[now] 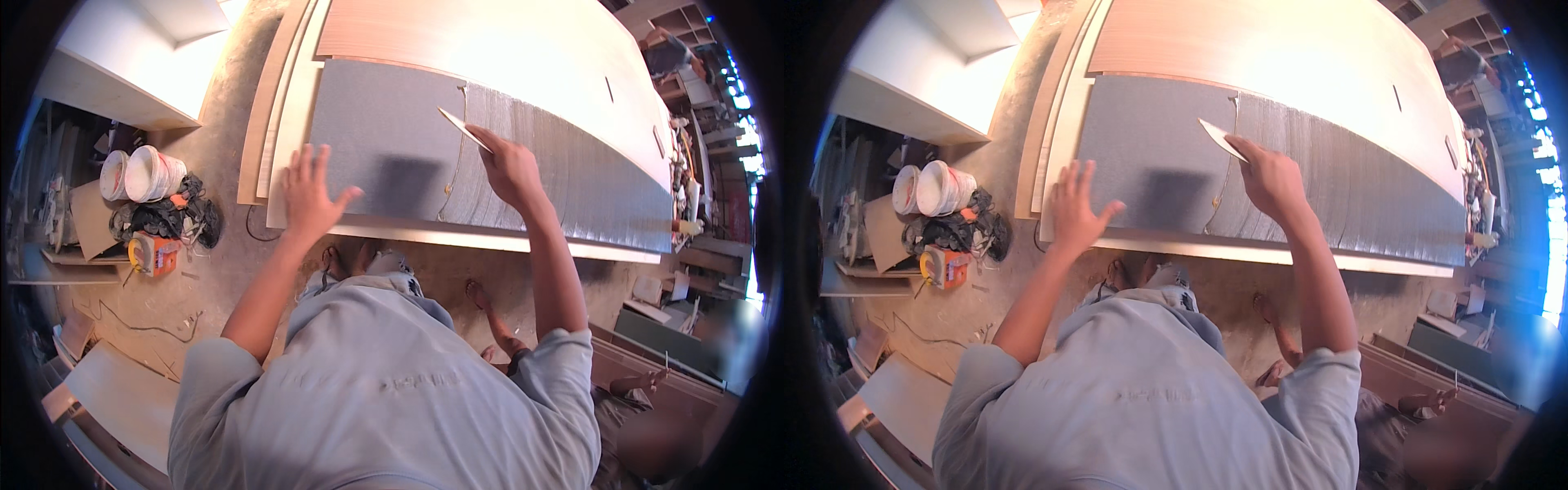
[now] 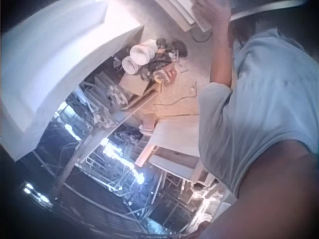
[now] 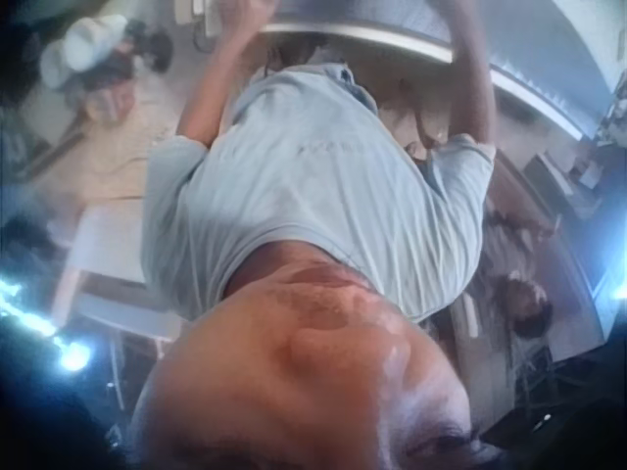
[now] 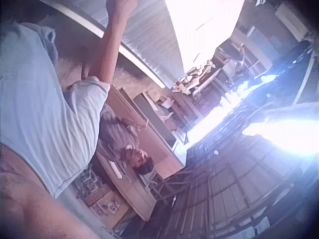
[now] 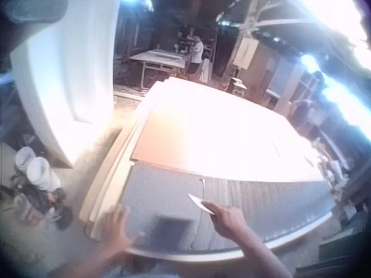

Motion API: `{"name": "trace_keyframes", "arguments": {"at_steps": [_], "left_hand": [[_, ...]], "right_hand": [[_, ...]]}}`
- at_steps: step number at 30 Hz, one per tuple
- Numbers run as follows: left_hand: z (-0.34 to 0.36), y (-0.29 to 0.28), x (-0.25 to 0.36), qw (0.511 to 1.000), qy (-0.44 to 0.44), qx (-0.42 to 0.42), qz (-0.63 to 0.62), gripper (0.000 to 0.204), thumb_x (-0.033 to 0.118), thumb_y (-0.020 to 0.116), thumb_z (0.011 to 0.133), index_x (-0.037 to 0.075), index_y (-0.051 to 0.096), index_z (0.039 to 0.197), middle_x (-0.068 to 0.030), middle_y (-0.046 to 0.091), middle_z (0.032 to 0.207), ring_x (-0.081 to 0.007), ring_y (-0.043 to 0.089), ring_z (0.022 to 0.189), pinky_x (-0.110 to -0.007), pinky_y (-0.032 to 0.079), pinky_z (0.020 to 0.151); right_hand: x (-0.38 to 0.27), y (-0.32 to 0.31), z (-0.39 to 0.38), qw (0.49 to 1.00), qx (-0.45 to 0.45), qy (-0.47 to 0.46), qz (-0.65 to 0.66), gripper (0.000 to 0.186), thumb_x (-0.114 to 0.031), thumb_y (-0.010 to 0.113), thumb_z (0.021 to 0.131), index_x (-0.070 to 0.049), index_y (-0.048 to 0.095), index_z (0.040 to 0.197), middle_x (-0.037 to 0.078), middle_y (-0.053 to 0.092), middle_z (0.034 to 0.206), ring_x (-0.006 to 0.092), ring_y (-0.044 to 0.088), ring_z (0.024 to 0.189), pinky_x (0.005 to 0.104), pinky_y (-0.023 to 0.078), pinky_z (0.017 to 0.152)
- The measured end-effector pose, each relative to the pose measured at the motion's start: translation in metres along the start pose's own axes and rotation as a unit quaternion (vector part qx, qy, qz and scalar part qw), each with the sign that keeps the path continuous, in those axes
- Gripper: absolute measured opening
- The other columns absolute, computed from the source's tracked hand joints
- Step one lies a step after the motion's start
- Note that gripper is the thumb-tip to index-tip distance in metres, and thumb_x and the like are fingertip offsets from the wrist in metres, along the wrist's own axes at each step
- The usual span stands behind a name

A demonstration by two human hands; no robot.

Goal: The person pours a liquid adhesive from a bottle onto a laminate sheet and spreads it across the surface with a handheld scraper.

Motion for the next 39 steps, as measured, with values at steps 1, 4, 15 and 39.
{"name": "trace_keyframes", "arguments": {"at_steps": [1,4,15,39], "left_hand": [[0.006,-0.001,-0.015,0.996,-0.064,-0.025,-0.063,0.100,0.060,0.076,0.093,0.006,0.033,0.166,-0.0265,0.037,0.168,-0.0481,0.034,0.156,-0.065,0.031,0.124],[0.030,-0.003,-0.032,0.961,-0.189,-0.079,-0.188,0.086,0.043,0.075,0.099,-0.002,0.038,0.162,-0.0271,0.055,0.154,-0.0434,0.055,0.142,-0.049,0.049,0.114],[0.045,0.019,-0.048,0.949,-0.254,-0.067,-0.177,0.074,0.040,0.081,0.094,-0.007,0.058,0.146,-0.0298,0.065,0.142,-0.0407,0.064,0.133,-0.047,0.052,0.110],[0.056,0.018,-0.053,0.968,-0.165,-0.062,-0.179,0.075,0.044,0.085,0.090,-0.009,0.062,0.137,-0.0324,0.072,0.127,-0.0430,0.071,0.121,-0.048,0.056,0.101]], "right_hand": [[0.012,0.015,0.020,0.999,0.018,-0.018,-0.024,0.041,-0.010,0.054,0.103,-0.014,0.066,0.142,0.017,0.073,0.128,0.0384,0.071,0.113,0.0475,0.059,0.093],[0.052,0.065,0.074,0.991,0.068,-0.067,-0.094,0.045,-0.008,0.047,0.104,-0.014,0.064,0.145,0.012,0.066,0.149,0.0322,0.063,0.136,0.0490,0.054,0.110],[0.083,0.078,0.115,0.987,0.071,-0.093,-0.111,0.047,-0.012,0.041,0.106,-0.010,0.062,0.147,0.013,0.060,0.156,0.0316,0.053,0.148,0.0538,0.042,0.124],[-0.010,0.103,-0.064,0.992,-0.103,-0.050,-0.054,0.033,-0.014,0.060,0.094,-0.012,0.080,0.120,0.024,0.072,0.075,0.0393,0.073,0.069,0.0505,0.057,0.064]]}}
Point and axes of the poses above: each hand's wrist, its own z-axis towards the middle knuckle, its own y-axis out of the palm, x = y × z, the point moved 5 cm from there along z, towards the middle knuckle
